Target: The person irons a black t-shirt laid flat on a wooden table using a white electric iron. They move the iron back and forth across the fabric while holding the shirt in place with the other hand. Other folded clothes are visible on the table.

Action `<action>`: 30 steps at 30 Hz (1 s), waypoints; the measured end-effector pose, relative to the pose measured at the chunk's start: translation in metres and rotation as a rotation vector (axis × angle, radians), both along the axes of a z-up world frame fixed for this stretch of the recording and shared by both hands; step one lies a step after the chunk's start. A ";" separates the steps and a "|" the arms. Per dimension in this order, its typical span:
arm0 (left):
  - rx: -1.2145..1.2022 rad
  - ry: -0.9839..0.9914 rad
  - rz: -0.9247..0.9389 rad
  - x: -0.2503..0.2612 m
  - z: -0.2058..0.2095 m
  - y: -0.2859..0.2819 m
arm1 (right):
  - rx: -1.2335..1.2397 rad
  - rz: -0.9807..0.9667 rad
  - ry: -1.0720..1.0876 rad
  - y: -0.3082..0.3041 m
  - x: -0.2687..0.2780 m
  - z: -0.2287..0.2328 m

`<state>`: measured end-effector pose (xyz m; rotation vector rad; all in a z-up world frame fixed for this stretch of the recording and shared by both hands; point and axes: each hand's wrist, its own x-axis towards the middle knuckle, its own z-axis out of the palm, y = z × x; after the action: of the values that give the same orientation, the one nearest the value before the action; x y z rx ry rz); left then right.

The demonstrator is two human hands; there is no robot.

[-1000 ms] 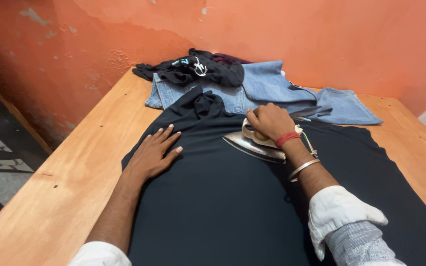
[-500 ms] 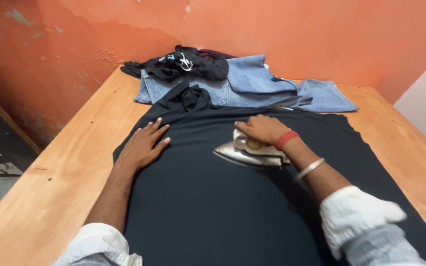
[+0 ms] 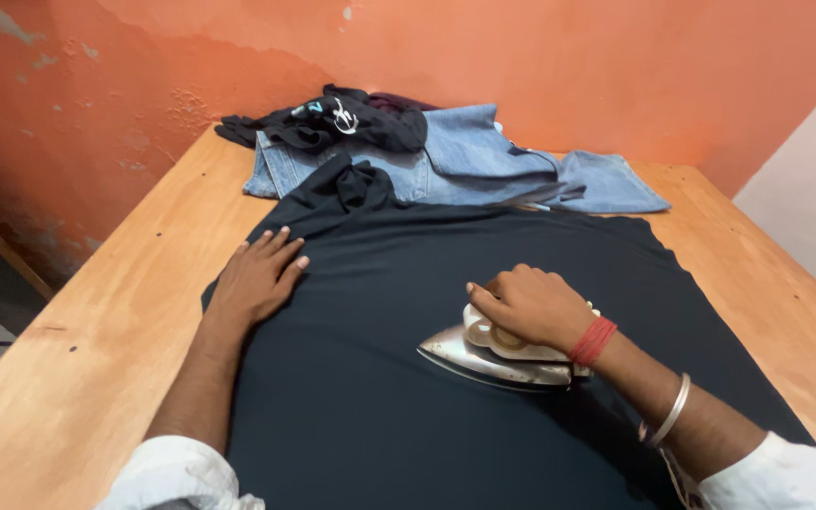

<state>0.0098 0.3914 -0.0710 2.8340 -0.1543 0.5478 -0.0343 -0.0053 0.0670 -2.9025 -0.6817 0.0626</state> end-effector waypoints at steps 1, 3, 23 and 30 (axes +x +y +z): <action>0.005 0.008 0.001 0.002 0.000 0.000 | 0.016 -0.007 -0.046 0.006 0.001 0.000; -0.010 -0.001 0.001 0.003 -0.001 0.000 | 0.053 -0.023 -0.110 0.018 0.009 -0.002; -0.063 0.027 0.010 -0.005 0.006 -0.005 | 0.134 -0.084 -0.223 0.114 0.152 -0.035; -0.050 0.007 0.024 -0.003 0.007 -0.005 | -0.044 0.158 -0.111 0.101 0.148 -0.034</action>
<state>0.0065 0.3864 -0.0637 2.7927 -0.1042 0.5387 0.1140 0.0957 0.0331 -2.9054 -0.9394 -0.0657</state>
